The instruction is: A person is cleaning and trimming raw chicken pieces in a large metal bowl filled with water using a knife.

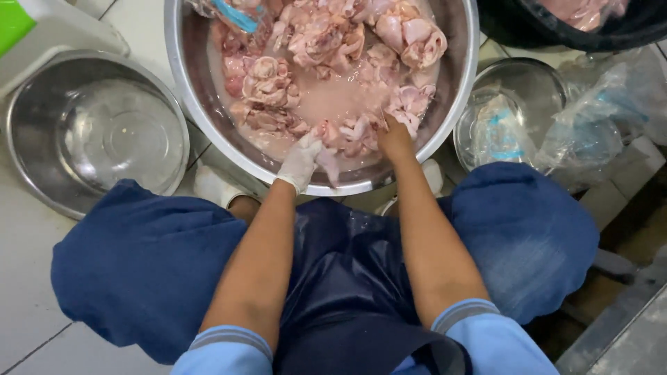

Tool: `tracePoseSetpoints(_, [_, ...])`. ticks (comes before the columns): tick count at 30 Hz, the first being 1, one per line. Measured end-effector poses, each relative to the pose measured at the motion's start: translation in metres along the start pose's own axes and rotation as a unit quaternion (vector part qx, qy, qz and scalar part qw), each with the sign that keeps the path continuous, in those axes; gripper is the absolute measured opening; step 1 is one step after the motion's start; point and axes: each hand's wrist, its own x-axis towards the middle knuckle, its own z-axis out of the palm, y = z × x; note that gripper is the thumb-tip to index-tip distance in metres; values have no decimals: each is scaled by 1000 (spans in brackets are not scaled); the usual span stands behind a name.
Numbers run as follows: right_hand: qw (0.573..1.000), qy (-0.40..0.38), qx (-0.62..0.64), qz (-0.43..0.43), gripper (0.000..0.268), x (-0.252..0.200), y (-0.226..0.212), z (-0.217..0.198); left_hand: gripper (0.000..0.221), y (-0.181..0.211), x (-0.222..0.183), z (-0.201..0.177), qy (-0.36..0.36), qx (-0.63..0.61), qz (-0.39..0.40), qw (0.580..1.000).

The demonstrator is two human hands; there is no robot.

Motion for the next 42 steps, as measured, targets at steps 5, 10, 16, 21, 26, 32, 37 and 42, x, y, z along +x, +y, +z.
tracePoseSetpoints(5, [994,-5,85,-64,41,-40,-44,-33,29,0,9,13,-6,2,-34,999])
tracePoseSetpoints(10, [976,-59,199,-62,31,-74,-85,-43,22,29,-22,37,8,21,36,999])
tracePoseSetpoints(16, [959,-71,271,-50,33,-87,-99,-55,16,-44,41,-13,55,113,83,989])
tracePoseSetpoints(21, [976,-73,197,-65,35,-98,-96,-65,38,-61,79,-22,69,45,71,994])
tracePoseSetpoints(26, [969,-124,211,-8,53,-121,-119,-85,36,-36,83,0,69,-128,14,989])
tracePoseSetpoints(32, [915,-56,400,3,21,-119,-115,-74,72,37,3,68,-34,-223,56,973])
tracePoseSetpoints(37, [937,-6,349,9,24,-134,-124,-89,88,66,-44,75,51,525,421,738])
tracePoseSetpoints(42, [940,-10,340,-23,36,-176,-139,-94,74,78,-82,91,59,659,435,611])
